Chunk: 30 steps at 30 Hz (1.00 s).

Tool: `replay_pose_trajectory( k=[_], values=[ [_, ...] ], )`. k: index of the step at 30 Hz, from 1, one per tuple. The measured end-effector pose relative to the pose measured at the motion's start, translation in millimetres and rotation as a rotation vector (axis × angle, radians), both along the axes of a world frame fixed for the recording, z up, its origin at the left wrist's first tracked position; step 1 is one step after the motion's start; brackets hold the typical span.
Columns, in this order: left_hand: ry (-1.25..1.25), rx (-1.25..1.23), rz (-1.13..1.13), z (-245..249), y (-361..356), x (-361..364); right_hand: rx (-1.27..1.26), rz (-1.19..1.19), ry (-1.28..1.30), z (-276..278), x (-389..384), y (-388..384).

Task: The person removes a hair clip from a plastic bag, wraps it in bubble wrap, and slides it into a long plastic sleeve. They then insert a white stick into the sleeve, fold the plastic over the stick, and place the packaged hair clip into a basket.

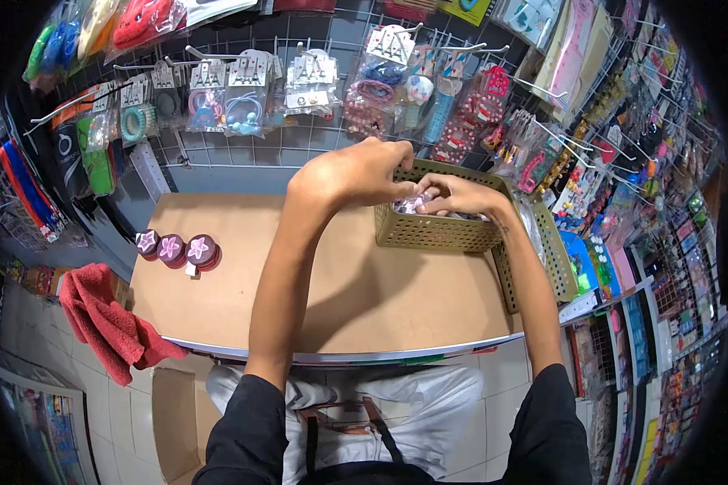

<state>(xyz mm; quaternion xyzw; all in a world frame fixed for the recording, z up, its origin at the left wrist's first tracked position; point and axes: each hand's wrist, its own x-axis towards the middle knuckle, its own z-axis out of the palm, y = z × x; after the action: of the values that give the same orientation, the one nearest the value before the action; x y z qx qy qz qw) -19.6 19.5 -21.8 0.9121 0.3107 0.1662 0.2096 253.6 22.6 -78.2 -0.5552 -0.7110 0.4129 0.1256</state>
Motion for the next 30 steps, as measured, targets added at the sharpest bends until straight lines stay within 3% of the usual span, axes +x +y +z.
replay_pose_trajectory(
  k=[4,10,12,15,18,21,30],
  values=[
    [-0.017,0.041,0.037,-8.8,2.8,3.2,0.346,0.175,-0.341,5.1,-7.7,-2.9],
    [-0.050,0.108,-0.071,-30.0,28.9,17.6,0.222,0.161,-0.528,9.6,-14.5,2.3],
    [-0.078,0.206,-0.130,-38.8,37.7,26.7,0.227,0.162,-0.534,8.8,-14.1,4.3],
    [0.160,0.052,-0.048,-43.7,29.9,47.5,0.249,0.148,-0.508,12.4,-14.2,-0.1],
    [0.259,0.268,0.088,-70.0,34.0,72.1,0.278,0.125,-0.480,11.7,-12.2,-3.7],
    [0.305,0.315,0.260,-73.9,33.7,79.3,0.325,0.128,-0.401,4.1,-10.8,-5.3],
    [0.300,0.334,0.287,-76.7,32.5,84.4,0.341,0.080,-0.235,-5.3,1.3,-7.8]
  ],
)
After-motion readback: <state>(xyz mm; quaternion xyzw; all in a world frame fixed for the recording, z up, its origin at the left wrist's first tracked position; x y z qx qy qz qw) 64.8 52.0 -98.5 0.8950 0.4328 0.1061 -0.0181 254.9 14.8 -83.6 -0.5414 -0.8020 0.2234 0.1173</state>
